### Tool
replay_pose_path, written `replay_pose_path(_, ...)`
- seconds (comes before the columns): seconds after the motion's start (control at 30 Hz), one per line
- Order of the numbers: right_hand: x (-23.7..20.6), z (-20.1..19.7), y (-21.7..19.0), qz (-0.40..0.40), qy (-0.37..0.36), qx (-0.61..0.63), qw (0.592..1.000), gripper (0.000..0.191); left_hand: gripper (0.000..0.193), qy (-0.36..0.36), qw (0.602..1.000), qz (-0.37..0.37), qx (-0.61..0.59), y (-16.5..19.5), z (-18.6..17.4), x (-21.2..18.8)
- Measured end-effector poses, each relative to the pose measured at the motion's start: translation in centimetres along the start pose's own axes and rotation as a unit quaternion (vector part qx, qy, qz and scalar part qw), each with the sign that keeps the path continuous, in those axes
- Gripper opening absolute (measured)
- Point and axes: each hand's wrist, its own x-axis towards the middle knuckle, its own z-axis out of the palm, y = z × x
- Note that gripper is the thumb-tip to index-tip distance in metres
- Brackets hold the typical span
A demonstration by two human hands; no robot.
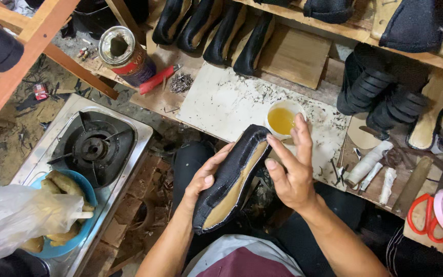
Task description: The person applies a yellow liquid to the inner lining of black shoe uppers using their right hand. They repeatedly dip fingers into a small container and rub the liquid along the interior seam of each upper, then place the treated uppers on a wooden shelf.
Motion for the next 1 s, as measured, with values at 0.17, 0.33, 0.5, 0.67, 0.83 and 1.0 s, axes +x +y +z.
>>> replay_pose_path(0.17, 0.6, -0.1, -0.8, -0.038, -0.015, -0.123, 0.992, 0.04, 0.068, -0.061, 0.994, 0.046, 0.077, -0.8, -1.4, 0.3)
replay_pose_path(0.33, 0.9, -0.1, -1.3, -0.088, -0.008, -0.192, 0.977, 0.032, 0.068, -0.047, 0.994, 0.04, 0.092, -0.7, -1.2, -0.3)
replay_pose_path(0.5, 0.7, -0.5, -1.8, -0.059, 0.016, -0.233, 0.971, 0.032, 0.069, -0.029, 0.994, 0.037, 0.101, -0.4, -0.5, -0.6)
replay_pose_path(0.67, 0.5, -0.9, -2.1, -0.076, 0.022, -0.209, 0.975, 0.028, 0.073, -0.022, 0.992, 0.042, 0.121, -0.1, -0.5, -0.6)
replay_pose_path(0.83, 0.8, -0.7, -1.9, -0.081, 0.019, -0.228, 0.97, 0.03, 0.072, -0.011, 0.993, 0.026, 0.112, -0.7, -0.5, -1.0)
replay_pose_path(1.0, 0.6, -0.9, -2.1, -0.097, 0.029, -0.225, 0.969, 0.026, 0.069, -0.029, 0.997, 0.043, 0.063, -0.9, -0.4, -0.6)
